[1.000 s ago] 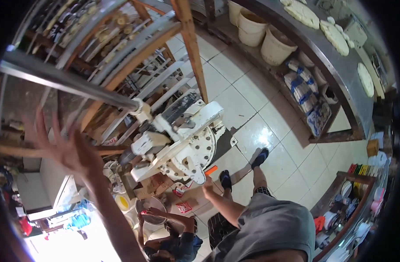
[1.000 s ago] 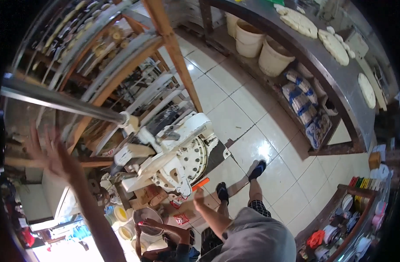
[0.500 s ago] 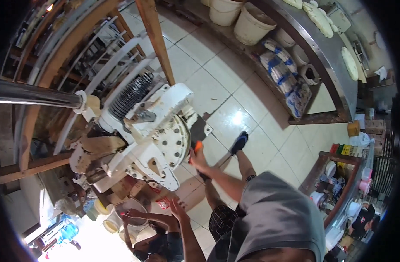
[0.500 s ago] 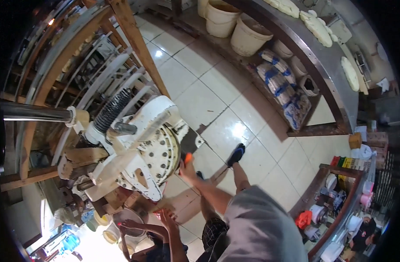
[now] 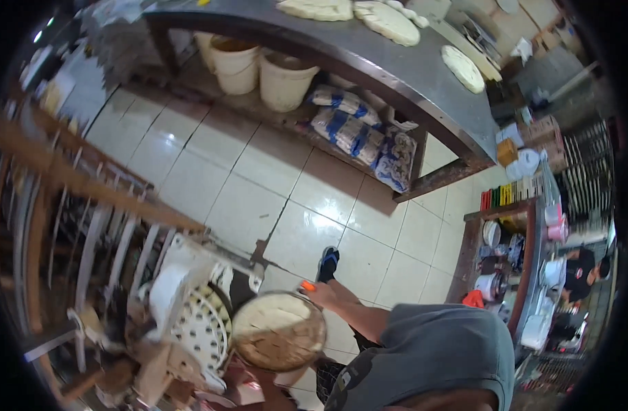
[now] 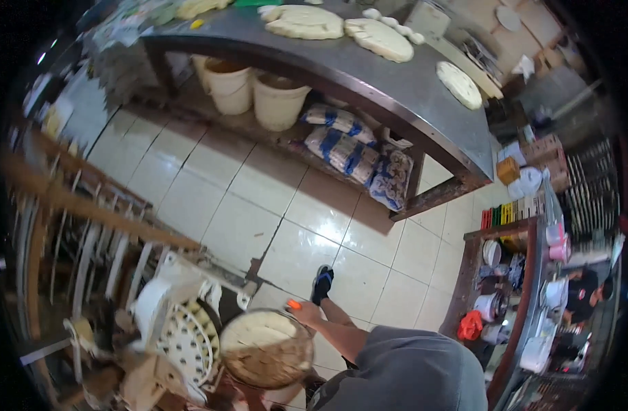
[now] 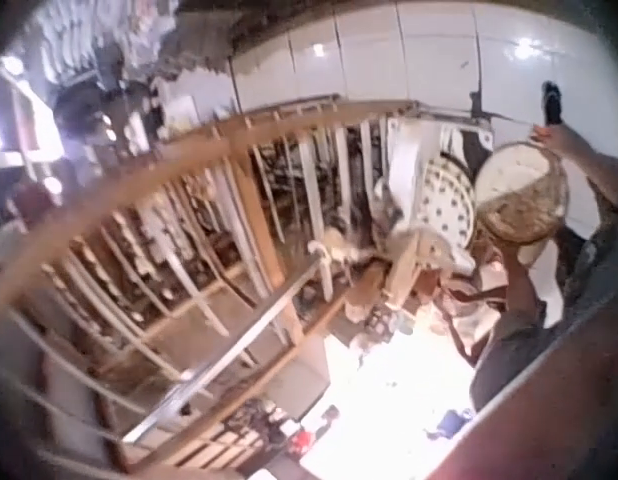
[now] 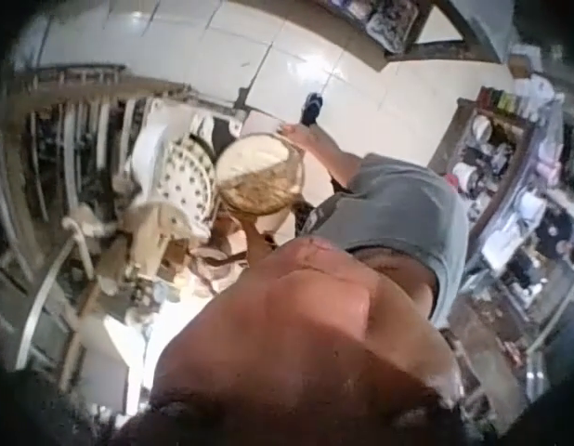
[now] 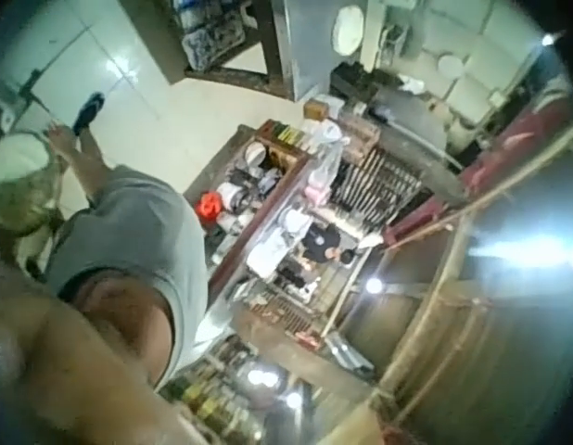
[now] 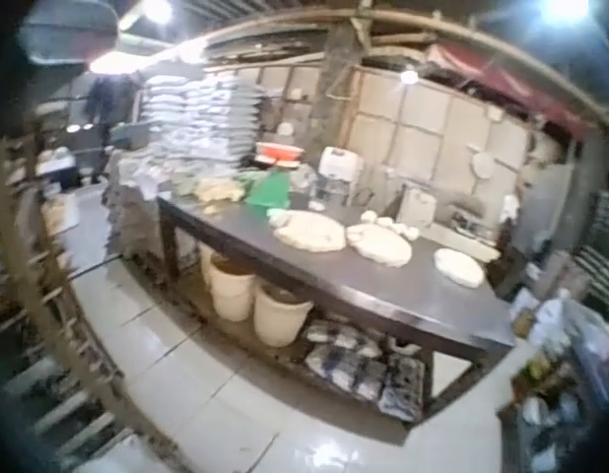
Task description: Greasing a pan, placing large dough portions in it, and using a manual dough divider machine to split the dough into smaller uniform pieces.
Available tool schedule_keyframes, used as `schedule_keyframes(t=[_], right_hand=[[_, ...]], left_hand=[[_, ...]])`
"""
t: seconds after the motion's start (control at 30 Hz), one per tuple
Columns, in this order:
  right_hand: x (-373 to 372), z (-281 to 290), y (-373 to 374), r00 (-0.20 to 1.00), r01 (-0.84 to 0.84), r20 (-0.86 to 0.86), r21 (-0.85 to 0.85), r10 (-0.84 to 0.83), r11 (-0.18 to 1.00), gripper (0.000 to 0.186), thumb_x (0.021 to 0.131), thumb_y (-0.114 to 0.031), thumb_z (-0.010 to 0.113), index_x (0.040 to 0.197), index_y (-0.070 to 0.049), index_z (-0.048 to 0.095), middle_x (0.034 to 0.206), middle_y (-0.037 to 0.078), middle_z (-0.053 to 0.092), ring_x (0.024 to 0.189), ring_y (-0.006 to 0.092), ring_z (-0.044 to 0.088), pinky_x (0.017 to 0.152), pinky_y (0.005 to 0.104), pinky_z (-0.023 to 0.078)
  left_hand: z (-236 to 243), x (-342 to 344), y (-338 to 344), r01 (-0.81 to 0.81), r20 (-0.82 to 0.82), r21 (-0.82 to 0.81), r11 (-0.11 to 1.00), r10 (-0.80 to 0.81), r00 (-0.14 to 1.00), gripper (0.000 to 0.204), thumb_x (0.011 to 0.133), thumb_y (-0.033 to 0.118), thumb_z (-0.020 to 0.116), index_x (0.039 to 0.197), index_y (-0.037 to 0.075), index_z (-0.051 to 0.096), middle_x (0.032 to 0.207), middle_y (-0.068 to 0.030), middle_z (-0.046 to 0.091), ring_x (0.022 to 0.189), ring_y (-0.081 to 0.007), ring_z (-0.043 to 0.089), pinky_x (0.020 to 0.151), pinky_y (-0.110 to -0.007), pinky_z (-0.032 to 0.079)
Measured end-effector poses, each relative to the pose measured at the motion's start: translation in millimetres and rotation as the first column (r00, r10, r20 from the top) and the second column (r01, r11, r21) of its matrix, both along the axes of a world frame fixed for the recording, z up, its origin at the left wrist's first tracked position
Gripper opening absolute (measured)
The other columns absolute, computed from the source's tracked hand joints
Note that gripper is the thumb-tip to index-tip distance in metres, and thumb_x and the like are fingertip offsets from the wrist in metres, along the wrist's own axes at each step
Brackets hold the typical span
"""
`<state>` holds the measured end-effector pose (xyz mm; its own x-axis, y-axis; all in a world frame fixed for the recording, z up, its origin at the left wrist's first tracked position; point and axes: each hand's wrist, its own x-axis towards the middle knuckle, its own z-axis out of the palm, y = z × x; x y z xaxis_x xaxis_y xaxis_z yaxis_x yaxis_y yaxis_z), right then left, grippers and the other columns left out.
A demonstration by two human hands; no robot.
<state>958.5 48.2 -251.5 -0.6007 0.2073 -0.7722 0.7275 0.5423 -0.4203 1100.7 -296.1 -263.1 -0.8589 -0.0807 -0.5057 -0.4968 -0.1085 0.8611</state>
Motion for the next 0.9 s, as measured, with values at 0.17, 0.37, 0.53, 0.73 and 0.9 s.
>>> schedule_keyframes(t=[0.17,0.37,0.53,0.73,0.9], right_hand=[[31,74,143,0.917,0.301,0.2,0.219,-0.344,0.928,0.055,0.076,-0.061,0.057,0.103,-0.015,0.07,0.103,0.014,0.067,0.098,0.0321,0.063,0.085,0.0424,0.049],[50,154,348,0.81,0.579,-0.164,0.376,-0.563,0.723,0.049,0.073,-0.055,0.062,0.095,-0.011,0.07,0.089,0.016,0.068,0.086,0.0332,0.066,0.073,0.0437,0.05],[-20,360,488,0.467,0.805,-0.508,-0.094,-0.724,0.585,0.036,0.078,-0.038,0.071,0.064,-0.007,0.058,0.057,0.0,0.055,0.047,0.0089,0.049,0.044,0.0276,0.037],[-156,591,543,0.472,0.432,-0.667,-0.396,-0.577,0.811,0.02,0.088,-0.023,0.063,0.08,-0.005,0.059,0.063,-0.003,0.051,0.048,0.0056,0.043,0.044,0.0242,0.035],[-295,505,537,0.825,0.394,-0.561,0.478,-0.072,0.785,0.038,0.081,-0.043,0.063,0.097,-0.008,0.061,0.082,0.016,0.066,0.078,0.033,0.064,0.071,0.0457,0.048]], left_hand=[[14,-63,153,0.239,-0.045,0.208,0.948,-0.235,0.971,0.08,0.087,0.065,0.037,0.145,0.012,0.027,0.147,-0.0114,0.031,0.131,-0.0319,0.036,0.107,-0.049,0.031],[82,-180,353,0.122,0.178,0.753,0.647,-0.378,0.909,0.082,0.087,0.068,0.027,0.146,0.011,0.024,0.148,-0.0136,0.029,0.133,-0.0345,0.034,0.108,-0.052,0.029],[224,-350,544,0.149,0.066,0.93,0.337,-0.55,0.833,0.077,0.091,0.064,0.026,0.148,0.012,0.022,0.152,-0.0122,0.023,0.137,-0.0351,0.025,0.112,-0.049,0.022],[324,-483,722,0.577,-0.359,0.369,0.729,-0.461,0.812,0.045,0.1,0.033,0.041,0.135,0.005,0.044,0.132,-0.0076,0.05,0.122,-0.0166,0.044,0.104,-0.034,0.03],[358,-574,770,0.759,-0.377,0.31,0.573,-0.659,0.651,0.032,0.099,0.027,0.046,0.116,0.001,0.057,0.108,-0.0093,0.065,0.094,-0.0148,0.06,0.078,-0.028,0.047]])
